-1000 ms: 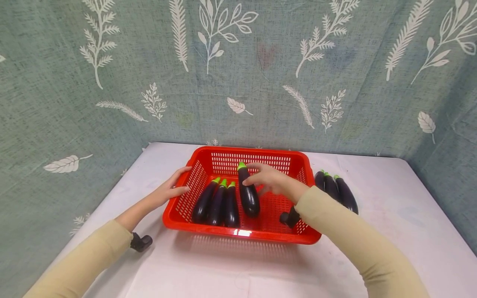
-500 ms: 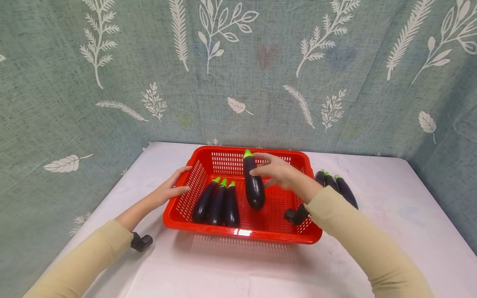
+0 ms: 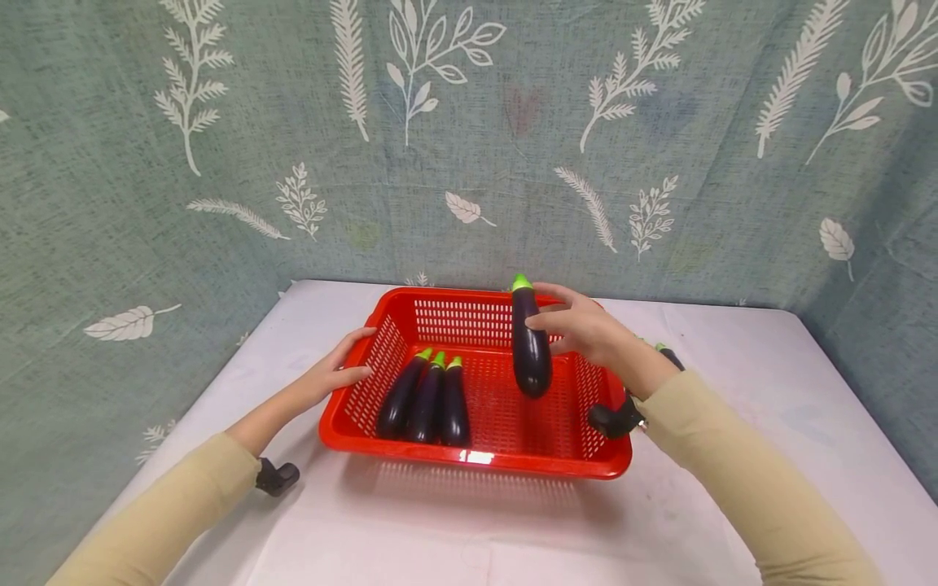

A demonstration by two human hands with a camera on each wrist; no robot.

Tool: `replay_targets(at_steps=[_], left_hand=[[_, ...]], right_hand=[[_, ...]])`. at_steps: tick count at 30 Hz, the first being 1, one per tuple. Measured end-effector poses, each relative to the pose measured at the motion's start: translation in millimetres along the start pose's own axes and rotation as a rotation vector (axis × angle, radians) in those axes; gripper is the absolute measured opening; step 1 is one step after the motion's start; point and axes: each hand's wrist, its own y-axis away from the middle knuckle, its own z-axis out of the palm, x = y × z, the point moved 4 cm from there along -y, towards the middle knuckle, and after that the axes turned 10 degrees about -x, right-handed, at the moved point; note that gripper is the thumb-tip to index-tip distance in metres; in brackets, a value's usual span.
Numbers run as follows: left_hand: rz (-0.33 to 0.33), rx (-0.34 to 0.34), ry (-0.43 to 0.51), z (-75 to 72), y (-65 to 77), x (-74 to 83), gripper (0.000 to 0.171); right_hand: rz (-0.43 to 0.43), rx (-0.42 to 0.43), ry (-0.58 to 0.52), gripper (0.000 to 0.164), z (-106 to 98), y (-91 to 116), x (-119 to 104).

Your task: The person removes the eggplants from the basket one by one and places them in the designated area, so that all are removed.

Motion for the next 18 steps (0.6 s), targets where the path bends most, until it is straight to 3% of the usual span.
replay_targets(at_steps=[10,18], left_hand=[[-0.018,0.007,0.009,-0.2,0.4,0.4,0.064],[-0.025,-0.004,0.021,0.8,-0.6,-0.1,0.063]], right_hand=[[-0.052,0.037,-0.104,0.072,-22.5,27.4,-2.1],[-0.081,0.071,-0.171,0.063,-44.4,48.2,-0.8]])
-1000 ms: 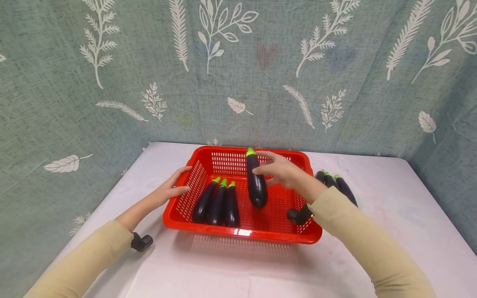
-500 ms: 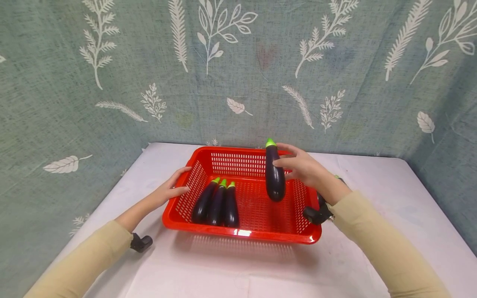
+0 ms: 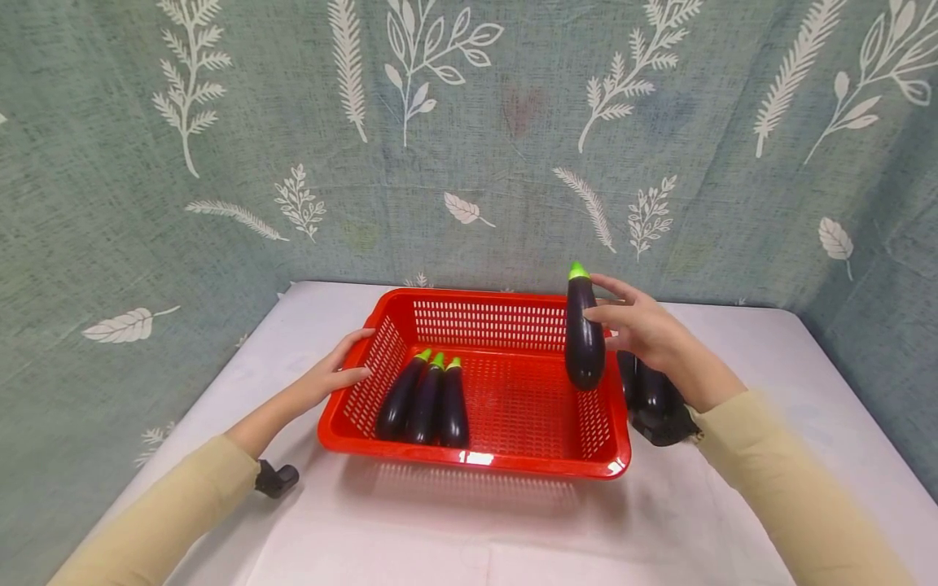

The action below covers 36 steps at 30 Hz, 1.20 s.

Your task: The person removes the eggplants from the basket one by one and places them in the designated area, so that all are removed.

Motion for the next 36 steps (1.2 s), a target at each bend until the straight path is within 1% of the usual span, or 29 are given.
replay_targets(at_steps=[3,6,10,14,19,26,29,36], left_hand=[[0.003,0.0,0.0,0.0,0.0,-0.6,0.064],[0.004,0.003,-0.003,-0.4,0.5,-1.2,0.064],[0.002,0.004,-0.006,-0.6,0.7,-1.5,0.063],[0.003,0.002,-0.007,0.2,0.8,-0.7,0.064],[0.007,0.002,-0.007,0.5,0.9,0.2,0.064],[0.015,-0.001,0.003,-0.1,0.4,0.0,0.066],[0.016,0.0,0.005,0.1,1.0,0.7,0.066],[0.008,0.0,0.0,0.3,1.6,1.4,0.064]], right_hand=[[0.002,0.012,-0.004,0.061,-10.8,6.8,0.4],[0.004,0.028,0.025,0.06,-21.9,14.5,0.6],[-0.009,0.047,0.036,0.057,-34.9,24.6,0.5],[-0.037,0.057,0.011,0.053,-47.0,33.3,0.5],[-0.036,0.086,0.025,0.047,-60.3,42.9,0.2],[-0.03,0.11,0.072,0.051,-78.7,52.7,3.8],[-0.021,0.105,0.065,0.055,-86.6,56.6,6.1],[0.007,0.152,0.027,0.057,-102.9,66.1,14.5]])
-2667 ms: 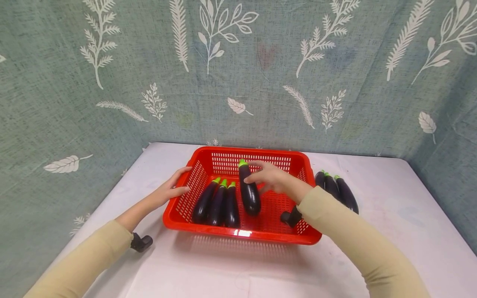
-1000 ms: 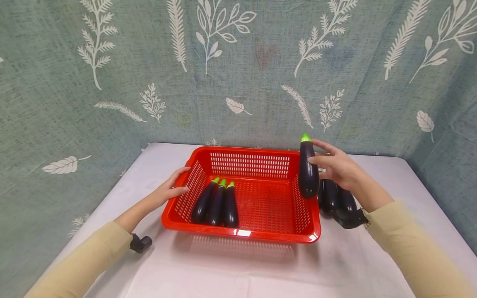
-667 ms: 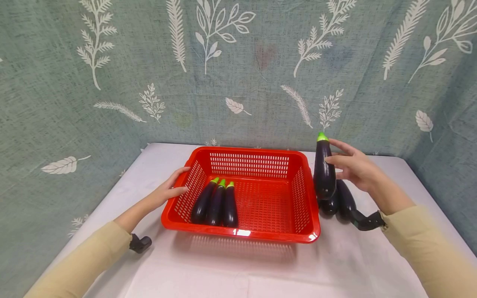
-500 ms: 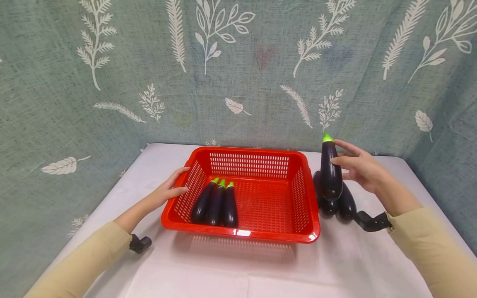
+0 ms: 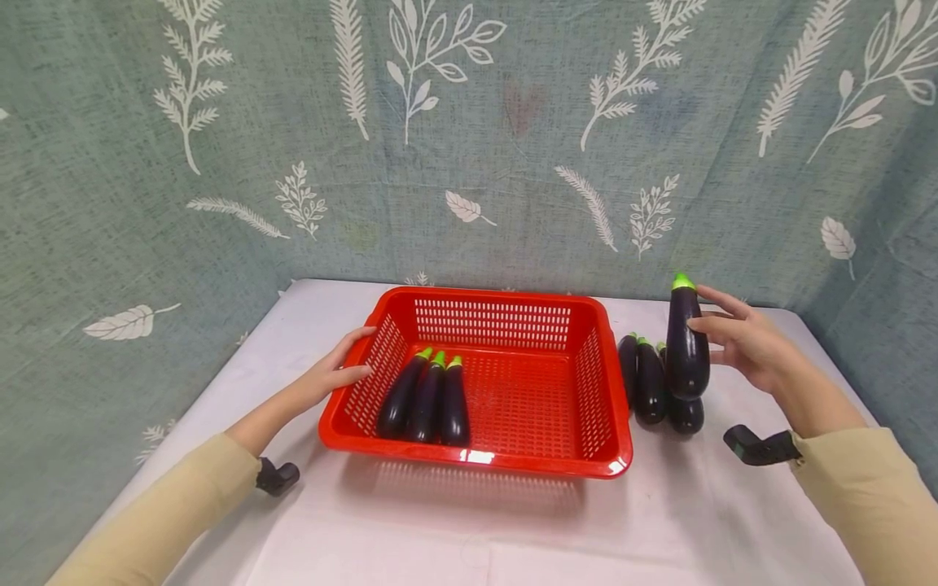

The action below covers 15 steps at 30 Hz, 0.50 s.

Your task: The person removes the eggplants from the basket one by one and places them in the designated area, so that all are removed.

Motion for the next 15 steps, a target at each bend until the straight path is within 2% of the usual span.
replay_targets(at_steps=[5,10,15], left_hand=[[-0.005,0.002,-0.003,0.3,-0.5,0.9,0.063],[-0.003,0.003,-0.006,-0.4,-0.1,0.5,0.064],[-0.002,0.004,-0.009,-0.5,0.1,0.2,0.065]], right_hand=[[0.008,0.017,-0.008,0.065,-11.1,3.9,7.3],[0.042,0.036,0.092,0.074,-22.3,6.1,17.8],[0.037,0.051,0.126,0.07,-31.5,8.7,27.8]])
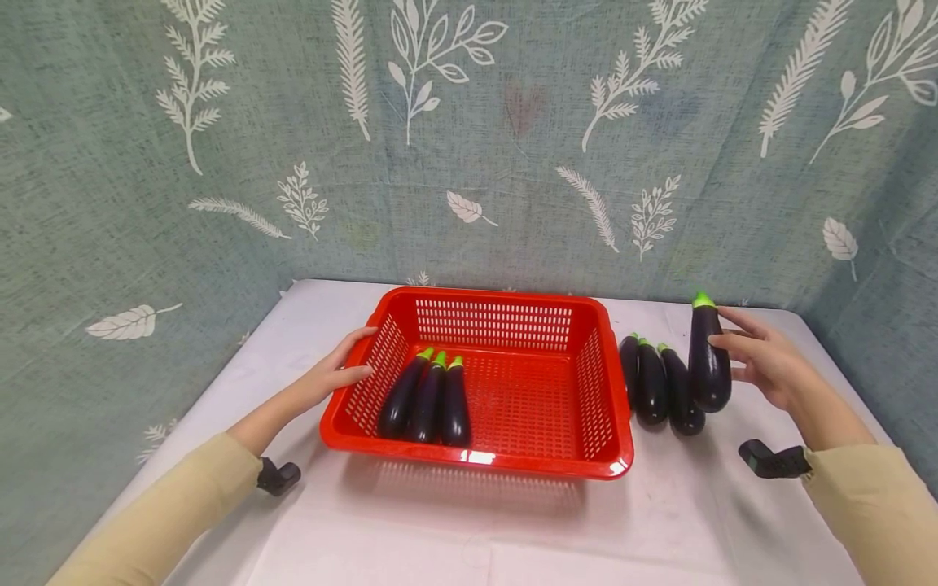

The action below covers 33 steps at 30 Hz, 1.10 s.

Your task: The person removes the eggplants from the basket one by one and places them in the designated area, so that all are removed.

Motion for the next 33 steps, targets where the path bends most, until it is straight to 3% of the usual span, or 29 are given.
replay_targets(at_steps=[8,12,19,22,26,33], left_hand=[[-0.005,0.001,-0.001,1.1,-0.2,-1.4,0.065],[0.007,0.001,-0.002,1.5,0.5,-0.8,0.066],[-0.003,0.01,-0.01,1.0,0.9,-1.4,0.065],[-0.001,0.007,-0.01,0.7,0.8,-1.6,0.066],[0.001,0.005,-0.01,0.7,0.8,-1.7,0.067],[0.003,0.01,-0.01,-0.3,0.7,-2.3,0.065]], right_hand=[[-0.033,0.04,0.019,0.064,-11.8,1.8,17.7],[-0.014,0.085,0.094,0.067,-17.2,1.8,27.9],[-0.004,0.125,0.118,0.068,-23.3,2.9,43.7],[0.031,0.14,0.192,0.069,-25.0,2.9,49.6],[0.076,0.143,0.283,0.069,-28.9,2.1,56.6],[0.099,0.114,0.285,0.066,-33.9,0.6,66.9]])
